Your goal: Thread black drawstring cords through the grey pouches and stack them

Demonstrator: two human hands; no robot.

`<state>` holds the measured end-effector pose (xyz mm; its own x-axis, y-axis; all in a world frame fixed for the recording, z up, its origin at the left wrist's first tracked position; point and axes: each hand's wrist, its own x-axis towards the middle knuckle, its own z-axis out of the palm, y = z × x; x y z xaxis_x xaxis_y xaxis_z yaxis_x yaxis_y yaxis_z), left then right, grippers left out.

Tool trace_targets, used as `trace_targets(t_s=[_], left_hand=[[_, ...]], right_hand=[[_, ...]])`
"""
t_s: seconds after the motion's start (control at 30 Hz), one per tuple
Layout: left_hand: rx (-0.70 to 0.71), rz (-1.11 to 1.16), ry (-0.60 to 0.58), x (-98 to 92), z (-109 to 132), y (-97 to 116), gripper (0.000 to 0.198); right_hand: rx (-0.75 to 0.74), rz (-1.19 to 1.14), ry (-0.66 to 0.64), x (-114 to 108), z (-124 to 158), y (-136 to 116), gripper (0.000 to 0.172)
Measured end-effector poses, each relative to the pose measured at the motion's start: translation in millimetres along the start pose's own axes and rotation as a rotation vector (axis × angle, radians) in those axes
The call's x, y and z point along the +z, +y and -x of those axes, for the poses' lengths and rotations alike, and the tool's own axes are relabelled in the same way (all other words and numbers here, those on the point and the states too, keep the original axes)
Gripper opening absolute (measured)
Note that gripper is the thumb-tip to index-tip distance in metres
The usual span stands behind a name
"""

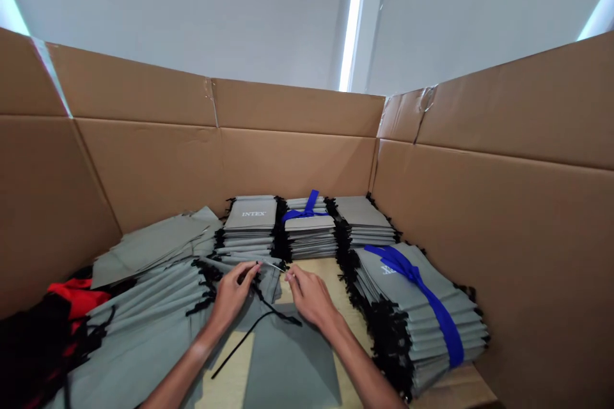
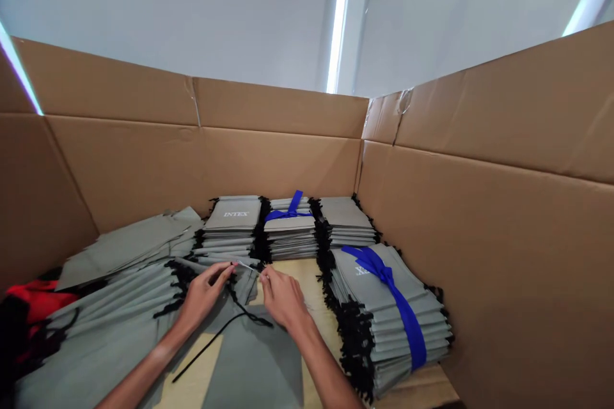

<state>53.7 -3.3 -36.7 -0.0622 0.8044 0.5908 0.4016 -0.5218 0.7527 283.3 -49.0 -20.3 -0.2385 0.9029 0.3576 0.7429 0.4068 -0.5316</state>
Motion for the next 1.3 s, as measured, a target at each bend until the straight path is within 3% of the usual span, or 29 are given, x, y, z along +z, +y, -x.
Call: trace_targets(t_s=[0.23,0.73,1.1,1.3], left_hand=[[0.034,-0.019,-0.064,3.7,6,-13,0.037],[0.069,-0.036,-0.089,3.3,7,-14,0.037],[-0.017,0.029,-0.095,2.0,7,-8,0.031],[-0.119,0.169,-0.096,4.3,6,-10,0.044]], right_hand=[[-0.006,0.047,0.061,20,6,2,0.029],[0.009,0.062,0.011,15,4,0,0.03],[0.035,0.061,-0.046,11,3,-5,0.027],[0.052,0.083,-0.074,12,4,-4,0.024]])
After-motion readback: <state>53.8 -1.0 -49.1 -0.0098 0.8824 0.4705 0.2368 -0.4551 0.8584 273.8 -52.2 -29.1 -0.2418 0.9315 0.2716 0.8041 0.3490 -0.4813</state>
